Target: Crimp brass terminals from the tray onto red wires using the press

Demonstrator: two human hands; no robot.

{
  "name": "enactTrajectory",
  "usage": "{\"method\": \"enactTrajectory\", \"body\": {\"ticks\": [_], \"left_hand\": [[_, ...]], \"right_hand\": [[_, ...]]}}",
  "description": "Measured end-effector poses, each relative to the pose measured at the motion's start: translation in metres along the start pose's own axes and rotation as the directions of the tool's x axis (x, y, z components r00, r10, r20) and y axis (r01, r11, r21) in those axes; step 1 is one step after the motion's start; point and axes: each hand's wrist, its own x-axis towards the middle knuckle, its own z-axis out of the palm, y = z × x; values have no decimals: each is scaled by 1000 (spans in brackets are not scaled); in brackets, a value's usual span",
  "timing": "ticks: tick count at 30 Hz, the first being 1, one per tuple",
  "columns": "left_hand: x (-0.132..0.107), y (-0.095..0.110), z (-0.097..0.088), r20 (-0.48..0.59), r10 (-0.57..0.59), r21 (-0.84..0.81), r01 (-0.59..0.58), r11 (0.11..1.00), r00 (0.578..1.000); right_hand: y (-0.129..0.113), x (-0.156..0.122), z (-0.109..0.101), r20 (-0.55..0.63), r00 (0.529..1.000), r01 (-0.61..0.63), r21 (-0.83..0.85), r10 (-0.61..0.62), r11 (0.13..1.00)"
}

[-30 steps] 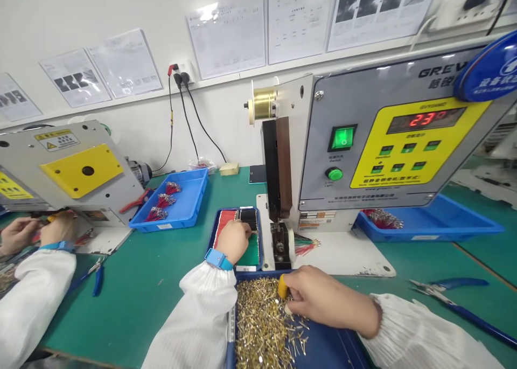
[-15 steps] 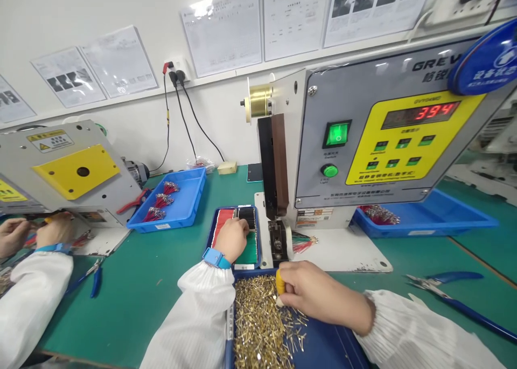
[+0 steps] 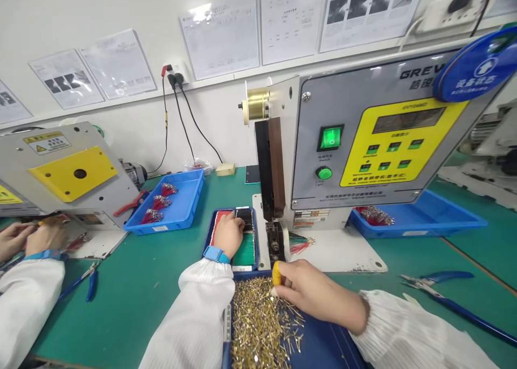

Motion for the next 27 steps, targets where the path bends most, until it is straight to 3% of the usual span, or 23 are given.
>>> {"method": "enactTrajectory", "body": {"ticks": [15, 20, 24, 27], "left_hand": [[-1, 0, -1, -29, -4, -23, 3, 1000, 1000], [-10, 9, -8, -72, 15, -75, -20, 997, 997], [-16, 19, -12, -144, 66, -118, -83, 989, 987], [-17, 24, -13, -193, 101, -135, -128, 982, 976]], "right_hand": [[7, 1, 3, -15, 991, 130, -103, -133, 986], [-8, 7, -7, 101, 988, 132, -173, -115, 976], [-31, 19, -23, 253, 957, 178, -116, -144, 977], [-39, 29, -41, 307, 947, 113, -50, -92, 992]]}}
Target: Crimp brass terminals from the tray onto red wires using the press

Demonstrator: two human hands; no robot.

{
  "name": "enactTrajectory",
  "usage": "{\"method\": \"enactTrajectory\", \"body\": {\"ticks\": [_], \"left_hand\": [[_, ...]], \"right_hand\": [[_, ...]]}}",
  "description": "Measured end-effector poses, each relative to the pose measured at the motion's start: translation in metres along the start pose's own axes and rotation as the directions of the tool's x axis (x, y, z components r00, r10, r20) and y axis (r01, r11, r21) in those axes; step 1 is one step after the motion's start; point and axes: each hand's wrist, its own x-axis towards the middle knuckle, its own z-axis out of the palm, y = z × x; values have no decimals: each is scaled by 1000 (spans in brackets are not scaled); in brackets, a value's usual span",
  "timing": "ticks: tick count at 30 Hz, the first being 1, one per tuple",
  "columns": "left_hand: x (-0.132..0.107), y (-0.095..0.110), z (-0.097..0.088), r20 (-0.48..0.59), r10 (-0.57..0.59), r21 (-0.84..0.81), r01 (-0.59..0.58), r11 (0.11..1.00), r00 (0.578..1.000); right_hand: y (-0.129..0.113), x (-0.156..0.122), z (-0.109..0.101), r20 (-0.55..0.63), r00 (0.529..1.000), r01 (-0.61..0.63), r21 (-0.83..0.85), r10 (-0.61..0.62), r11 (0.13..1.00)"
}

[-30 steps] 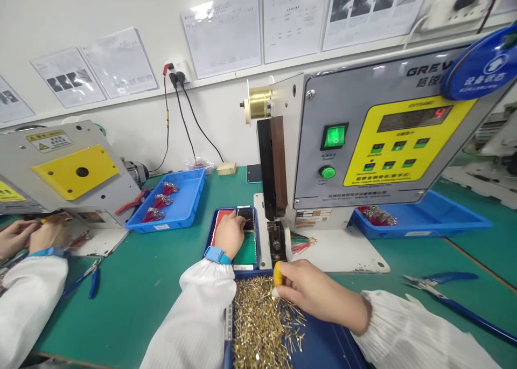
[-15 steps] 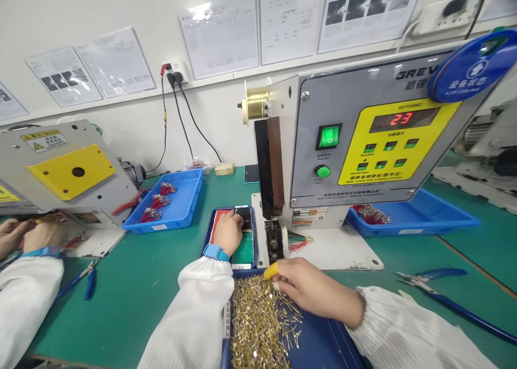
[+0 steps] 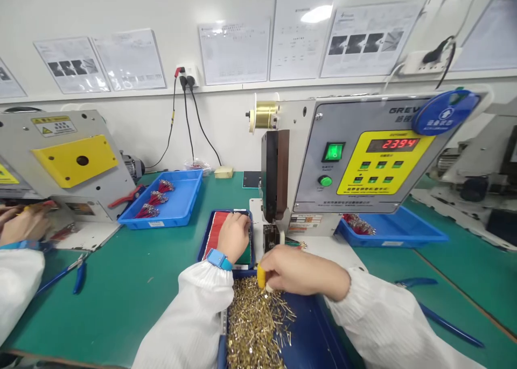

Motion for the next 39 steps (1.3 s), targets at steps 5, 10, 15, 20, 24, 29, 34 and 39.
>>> {"method": "enactTrajectory", "body": {"ticks": [5, 10, 15, 20, 24, 29, 34, 39], "left_hand": [[0, 2, 2, -17, 32, -16, -33, 999, 999], [0, 1, 4, 18, 21, -17, -21, 1000, 1000], [1, 3, 4, 27, -13, -67, 15, 998, 1000], [-1, 7, 1, 14, -25, -101, 27, 995, 1000], [-2, 9, 0, 7, -14, -114, 15, 993, 1000], [-4, 10, 1, 11, -16, -105, 17, 994, 1000], [-5, 13, -1, -35, 9, -114, -12, 993, 999], [-4, 18, -6, -121, 63, -144, -80, 986, 991]], "right_hand": [[21, -4, -20, -60, 996, -24, 473, 60, 881], [55, -10, -10, -250, 962, 89, 671, 112, 736], [63, -8, -2, -317, 902, 10, 695, 293, 719], [72, 2, 4, -407, 817, 26, 734, 409, 678], [83, 7, 5, -490, 745, 134, 775, 453, 618], [86, 5, 3, -536, 748, 279, 789, 391, 547], [88, 5, 3, -532, 764, 320, 804, 366, 501], [87, 7, 4, -538, 732, 306, 808, 419, 503]]}}
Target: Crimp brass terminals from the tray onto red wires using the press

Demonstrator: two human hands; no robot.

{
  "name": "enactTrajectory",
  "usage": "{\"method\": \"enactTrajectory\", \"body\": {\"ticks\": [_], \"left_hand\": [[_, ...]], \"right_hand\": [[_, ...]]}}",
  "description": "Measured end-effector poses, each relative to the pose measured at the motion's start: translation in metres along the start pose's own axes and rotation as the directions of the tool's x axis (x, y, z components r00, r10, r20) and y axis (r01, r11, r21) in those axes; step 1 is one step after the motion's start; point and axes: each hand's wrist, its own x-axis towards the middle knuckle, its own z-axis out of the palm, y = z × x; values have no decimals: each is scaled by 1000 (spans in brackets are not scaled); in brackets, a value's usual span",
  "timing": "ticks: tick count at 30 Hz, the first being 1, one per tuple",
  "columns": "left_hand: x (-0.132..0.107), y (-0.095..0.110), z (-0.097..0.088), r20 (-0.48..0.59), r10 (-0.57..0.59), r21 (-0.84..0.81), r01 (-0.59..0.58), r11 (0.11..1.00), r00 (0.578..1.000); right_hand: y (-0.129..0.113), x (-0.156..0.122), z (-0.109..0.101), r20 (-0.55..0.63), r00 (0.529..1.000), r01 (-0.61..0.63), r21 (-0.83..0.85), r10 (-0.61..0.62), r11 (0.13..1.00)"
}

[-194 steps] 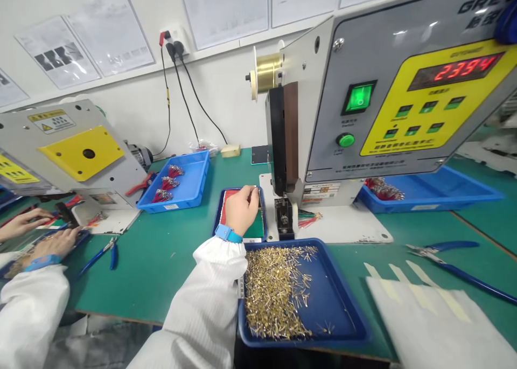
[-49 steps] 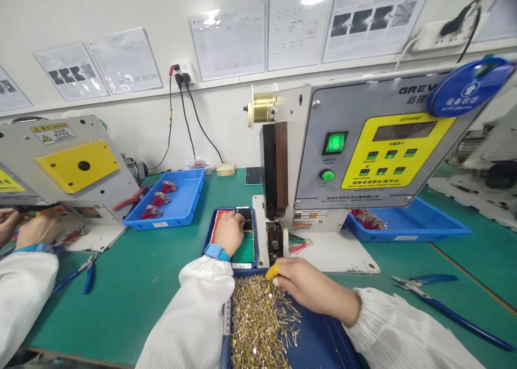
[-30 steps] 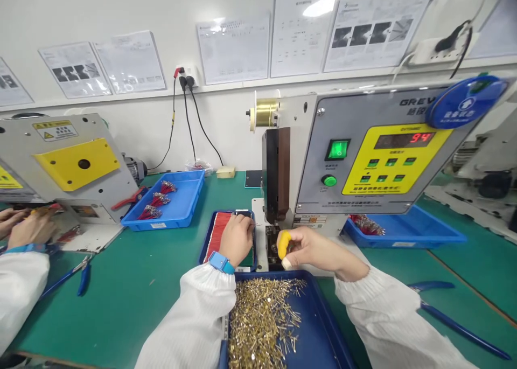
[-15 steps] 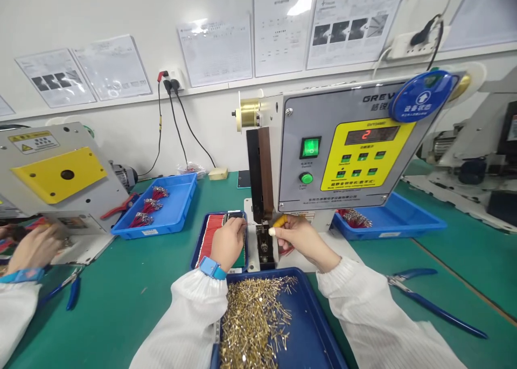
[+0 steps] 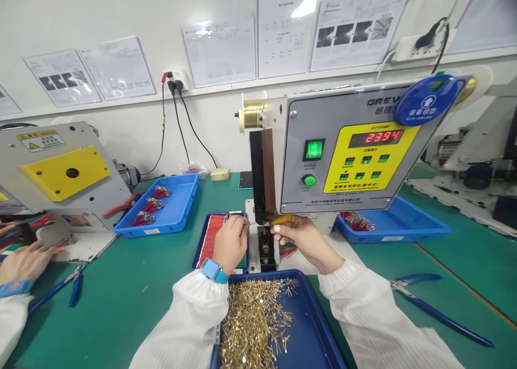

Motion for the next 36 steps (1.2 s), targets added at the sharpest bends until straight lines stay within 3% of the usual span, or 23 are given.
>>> {"method": "enactTrajectory", "body": {"ticks": [4, 10, 19, 26, 36], "left_hand": [[0, 2, -2, -54, 56, -15, -57, 998, 997], [-1, 2, -2, -45, 102, -11, -103, 995, 994], [-2, -1, 1, -183, 220, 11, -222, 975, 958], [-1, 0, 1, -185, 244, 23, -244, 969, 952], [-1, 0, 0, -161, 246, 12, -247, 969, 956]], "right_hand": [[-3, -2, 4, -12, 999, 34, -20, -34, 999], [-3, -3, 10, 26, 999, 49, -95, -47, 994], [6, -3, 11, 16, 994, 109, -219, -108, 970], [12, -2, 18, -74, 994, 66, -189, -82, 980], [10, -3, 20, -93, 993, 48, -200, -68, 979]]}}
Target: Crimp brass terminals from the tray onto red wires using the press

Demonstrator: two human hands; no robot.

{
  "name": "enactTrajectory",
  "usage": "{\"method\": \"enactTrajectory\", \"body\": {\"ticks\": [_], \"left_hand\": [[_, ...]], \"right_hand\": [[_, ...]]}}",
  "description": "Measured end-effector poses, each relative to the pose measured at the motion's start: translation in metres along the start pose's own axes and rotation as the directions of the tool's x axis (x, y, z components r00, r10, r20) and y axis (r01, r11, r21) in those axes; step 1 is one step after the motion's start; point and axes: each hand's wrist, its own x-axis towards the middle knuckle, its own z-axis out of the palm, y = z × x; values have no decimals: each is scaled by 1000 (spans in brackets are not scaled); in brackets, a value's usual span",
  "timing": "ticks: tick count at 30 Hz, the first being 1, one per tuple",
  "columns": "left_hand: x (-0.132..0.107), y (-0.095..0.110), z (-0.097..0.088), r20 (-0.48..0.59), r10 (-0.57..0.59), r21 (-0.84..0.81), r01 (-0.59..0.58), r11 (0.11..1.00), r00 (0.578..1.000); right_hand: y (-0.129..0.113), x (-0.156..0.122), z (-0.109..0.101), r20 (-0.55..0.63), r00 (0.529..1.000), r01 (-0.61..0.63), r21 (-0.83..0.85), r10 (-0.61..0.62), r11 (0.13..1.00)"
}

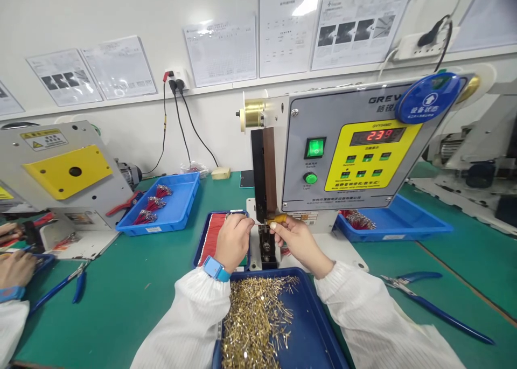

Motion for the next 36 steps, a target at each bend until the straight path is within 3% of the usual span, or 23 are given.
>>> {"method": "enactTrajectory", "body": {"ticks": [31, 36], "left_hand": [[-1, 0, 1, 11, 14, 13, -14, 1000, 1000], [-1, 0, -1, -91, 2, 50, 3, 999, 996]], "right_hand": [[-4, -2, -2, 37, 999, -18, 6, 18, 1000], [-4, -2, -1, 31, 999, 13, -30, -12, 999]]}}
